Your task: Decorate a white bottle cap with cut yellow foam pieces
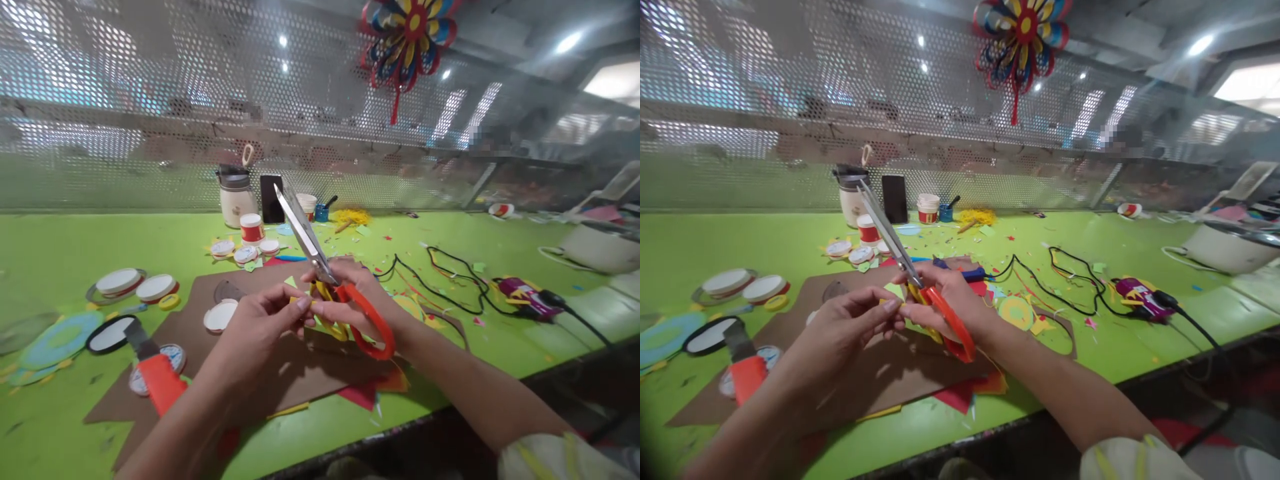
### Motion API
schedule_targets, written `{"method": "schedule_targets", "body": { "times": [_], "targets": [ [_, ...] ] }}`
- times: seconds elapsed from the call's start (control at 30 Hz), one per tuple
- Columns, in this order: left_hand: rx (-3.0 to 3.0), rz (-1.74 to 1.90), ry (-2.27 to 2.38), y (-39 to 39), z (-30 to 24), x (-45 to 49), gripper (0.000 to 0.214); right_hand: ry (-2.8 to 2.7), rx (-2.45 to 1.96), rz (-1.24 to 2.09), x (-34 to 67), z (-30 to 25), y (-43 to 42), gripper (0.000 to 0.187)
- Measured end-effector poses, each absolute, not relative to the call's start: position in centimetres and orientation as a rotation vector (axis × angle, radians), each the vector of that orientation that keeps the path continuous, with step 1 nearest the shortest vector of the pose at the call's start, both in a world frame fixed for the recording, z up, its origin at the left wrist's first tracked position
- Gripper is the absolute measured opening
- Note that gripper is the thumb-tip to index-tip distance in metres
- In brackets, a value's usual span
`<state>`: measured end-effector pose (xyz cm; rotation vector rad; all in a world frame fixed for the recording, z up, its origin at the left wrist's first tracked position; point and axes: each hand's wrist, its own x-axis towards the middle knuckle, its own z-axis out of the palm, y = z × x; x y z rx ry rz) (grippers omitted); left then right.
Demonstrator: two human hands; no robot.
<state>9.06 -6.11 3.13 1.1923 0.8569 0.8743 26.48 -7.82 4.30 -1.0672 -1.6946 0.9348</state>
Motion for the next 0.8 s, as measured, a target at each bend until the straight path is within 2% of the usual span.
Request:
{"method": "schedule_targets", "body": {
  "times": [0.23, 0.43, 0.63, 0.8],
  "targets": [
    [1.299, 0.811, 0.895, -5.5, 3.3, 8.8, 0.021, -1.491, -1.030, 1.095, 26.7, 3.6, -7.8, 0.031],
    [1.224, 0.805, 0.889, -6.1, 3.1, 9.4, 0.017, -1.479, -0.982, 0.991, 26.7, 2.8, -8.0, 0.034],
    [0.916, 1.037, 0.839, -5.6, 2.5, 9.6, 0.012, -1.464, -1.078, 0.811, 26.0, 2.2, -8.3, 0.029],
    [0.731, 1.224, 0.870, -5.8, 3.0, 9.6, 0.018, -1.563, -1.178, 0.841, 24.8, 2.3, -9.4, 0.024]
  ]
}}
